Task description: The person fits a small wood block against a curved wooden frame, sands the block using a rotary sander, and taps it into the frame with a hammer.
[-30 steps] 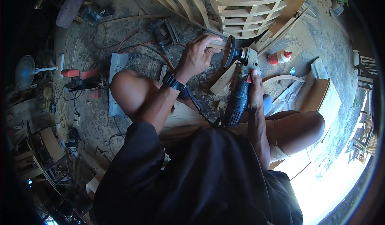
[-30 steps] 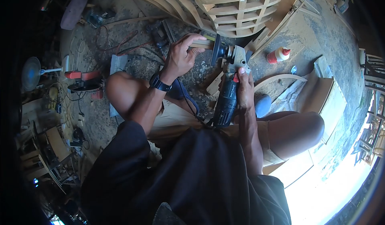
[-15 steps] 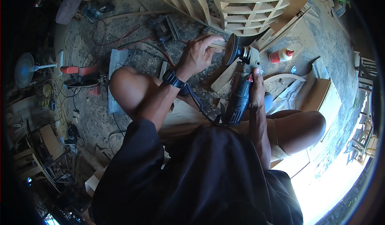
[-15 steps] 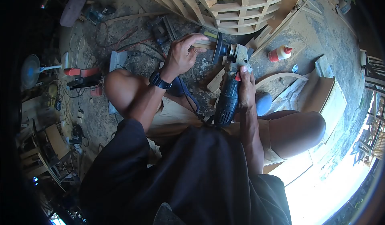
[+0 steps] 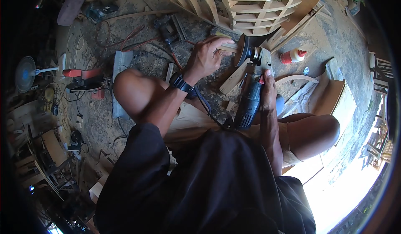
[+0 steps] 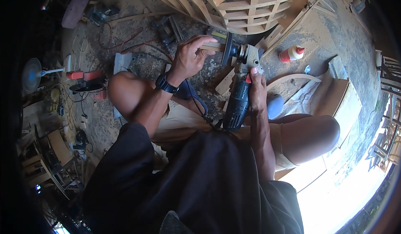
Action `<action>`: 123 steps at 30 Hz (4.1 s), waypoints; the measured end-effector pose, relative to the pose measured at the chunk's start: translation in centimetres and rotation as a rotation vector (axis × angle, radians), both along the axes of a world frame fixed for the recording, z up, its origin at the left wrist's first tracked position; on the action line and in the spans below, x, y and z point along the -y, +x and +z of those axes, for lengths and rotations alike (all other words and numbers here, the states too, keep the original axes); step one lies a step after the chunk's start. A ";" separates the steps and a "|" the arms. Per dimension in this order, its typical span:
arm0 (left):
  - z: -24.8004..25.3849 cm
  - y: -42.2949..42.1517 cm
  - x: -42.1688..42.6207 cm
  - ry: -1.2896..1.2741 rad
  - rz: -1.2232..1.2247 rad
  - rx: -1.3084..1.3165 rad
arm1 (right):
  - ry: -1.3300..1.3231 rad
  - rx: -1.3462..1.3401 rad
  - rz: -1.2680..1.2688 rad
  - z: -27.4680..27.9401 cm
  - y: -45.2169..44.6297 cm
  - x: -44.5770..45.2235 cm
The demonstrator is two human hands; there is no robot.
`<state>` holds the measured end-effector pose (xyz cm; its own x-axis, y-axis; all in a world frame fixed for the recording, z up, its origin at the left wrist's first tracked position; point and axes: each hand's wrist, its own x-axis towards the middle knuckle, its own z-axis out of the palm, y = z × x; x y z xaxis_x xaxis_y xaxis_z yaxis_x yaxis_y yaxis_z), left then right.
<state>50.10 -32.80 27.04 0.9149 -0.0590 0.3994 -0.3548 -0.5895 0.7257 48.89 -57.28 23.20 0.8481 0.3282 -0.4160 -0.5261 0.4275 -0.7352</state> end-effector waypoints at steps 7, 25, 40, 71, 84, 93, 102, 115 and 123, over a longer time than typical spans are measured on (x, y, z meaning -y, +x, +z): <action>-0.3 0.0 -0.1 -0.020 -0.012 -0.033 | 0.013 -0.016 0.004 -0.3 0.0 0.1; 0.0 0.5 0.2 -0.005 0.014 0.020 | 0.002 0.012 0.019 -0.7 0.2 0.4; -0.2 0.3 0.4 -0.009 0.011 -0.005 | 0.004 -0.013 -0.009 -0.7 0.1 0.4; -0.4 0.6 0.7 -0.001 0.062 -0.072 | 0.029 -0.066 -0.039 0.4 0.2 0.2; -0.9 0.7 0.9 0.025 0.045 0.014 | 0.051 -0.106 -0.035 -0.3 0.1 0.6; -0.9 0.4 0.7 -0.023 0.053 -0.087 | 0.025 -0.053 -0.068 1.1 0.2 0.3; -1.1 0.6 0.9 0.004 0.017 0.006 | 0.028 -0.044 -0.045 0.2 0.2 0.7; -1.2 0.4 0.8 -0.029 -0.001 -0.035 | 0.031 -0.052 -0.033 -0.6 0.2 0.9; -1.2 0.5 0.8 -0.008 0.022 0.007 | 0.022 -0.053 -0.056 -0.2 0.2 0.7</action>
<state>50.63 -33.58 25.83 0.9130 -0.0354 0.4065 -0.3471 -0.5912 0.7281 49.09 -58.02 23.02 0.8424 0.2905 -0.4539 -0.5387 0.4732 -0.6970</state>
